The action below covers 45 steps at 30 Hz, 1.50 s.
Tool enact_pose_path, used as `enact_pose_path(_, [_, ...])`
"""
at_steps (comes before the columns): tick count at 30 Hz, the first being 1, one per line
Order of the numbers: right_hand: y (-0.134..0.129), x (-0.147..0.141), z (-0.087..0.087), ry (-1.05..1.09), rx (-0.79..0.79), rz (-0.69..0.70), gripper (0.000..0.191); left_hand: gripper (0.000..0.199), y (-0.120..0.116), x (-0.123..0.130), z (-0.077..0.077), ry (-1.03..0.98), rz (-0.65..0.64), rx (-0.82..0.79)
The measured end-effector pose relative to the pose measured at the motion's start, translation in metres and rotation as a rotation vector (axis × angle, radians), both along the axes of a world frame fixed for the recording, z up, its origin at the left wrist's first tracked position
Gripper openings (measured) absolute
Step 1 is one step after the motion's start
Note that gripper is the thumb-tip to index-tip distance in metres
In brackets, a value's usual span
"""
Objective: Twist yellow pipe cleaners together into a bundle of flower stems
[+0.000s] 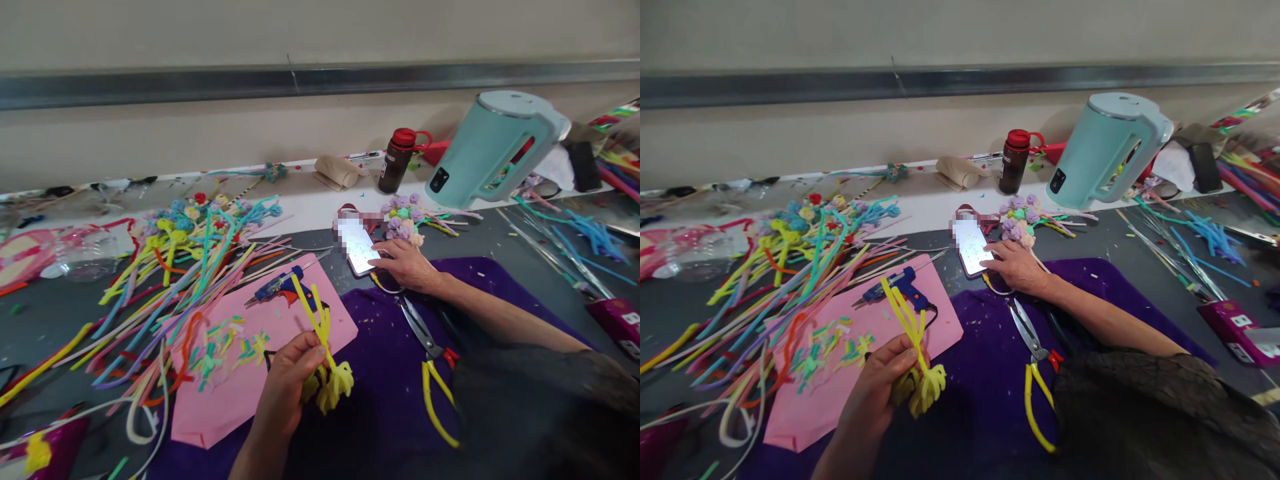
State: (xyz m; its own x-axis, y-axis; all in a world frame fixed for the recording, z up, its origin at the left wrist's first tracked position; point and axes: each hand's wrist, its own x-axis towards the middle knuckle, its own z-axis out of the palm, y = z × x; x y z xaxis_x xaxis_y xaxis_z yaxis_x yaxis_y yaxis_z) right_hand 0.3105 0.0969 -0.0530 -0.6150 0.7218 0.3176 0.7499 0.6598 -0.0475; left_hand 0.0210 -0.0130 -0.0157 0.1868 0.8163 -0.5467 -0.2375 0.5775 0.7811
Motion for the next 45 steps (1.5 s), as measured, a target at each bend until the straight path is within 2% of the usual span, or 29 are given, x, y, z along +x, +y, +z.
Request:
enact_pose_path(7, [0.000,-0.004,0.002,-0.002,-0.048,-0.007,0.033,0.017,0.000,-0.001,-0.004,0.000,-0.001,0.003])
enact_pose_path(9, [0.002,-0.002,-0.002,0.092,-0.053,-0.020,0.034,0.017,0.000,-0.001,-0.004,-0.002,0.008,-0.003])
enact_pose_path(12, [0.006,0.005,-0.008,0.357,-0.101,-0.083,0.036,0.017,0.000,0.000,-0.004,-0.010,0.021,-0.010])
enact_pose_path(15, [0.011,0.011,-0.014,0.591,-0.260,-0.217,0.035,0.018,0.000,0.000,-0.003,-0.021,0.018,0.001])
enact_pose_path(19, [0.020,0.014,-0.021,0.789,-0.514,-0.390,0.030,0.017,0.000,0.001,-0.001,-0.024,0.009,-0.001])
enact_pose_path(23, [0.033,0.011,-0.021,0.872,-0.623,-0.493,0.032,0.016,0.000,0.001,-0.001,-0.029,0.004,-0.015])
enact_pose_path(29, [0.056,0.001,-0.017,0.857,-0.663,-0.502,0.025,0.015,-0.001,0.000,-0.002,0.000,-0.004,-0.010])
enact_pose_path(35, [0.075,-0.009,-0.008,0.872,-0.819,-0.497,0.012,0.017,-0.001,0.001,-0.002,-0.017,0.001,-0.010])
enact_pose_path(45, [0.080,-0.005,-0.001,1.002,-1.099,-0.469,0.011,0.016,0.000,0.002,-0.002,0.028,0.015,-0.002])
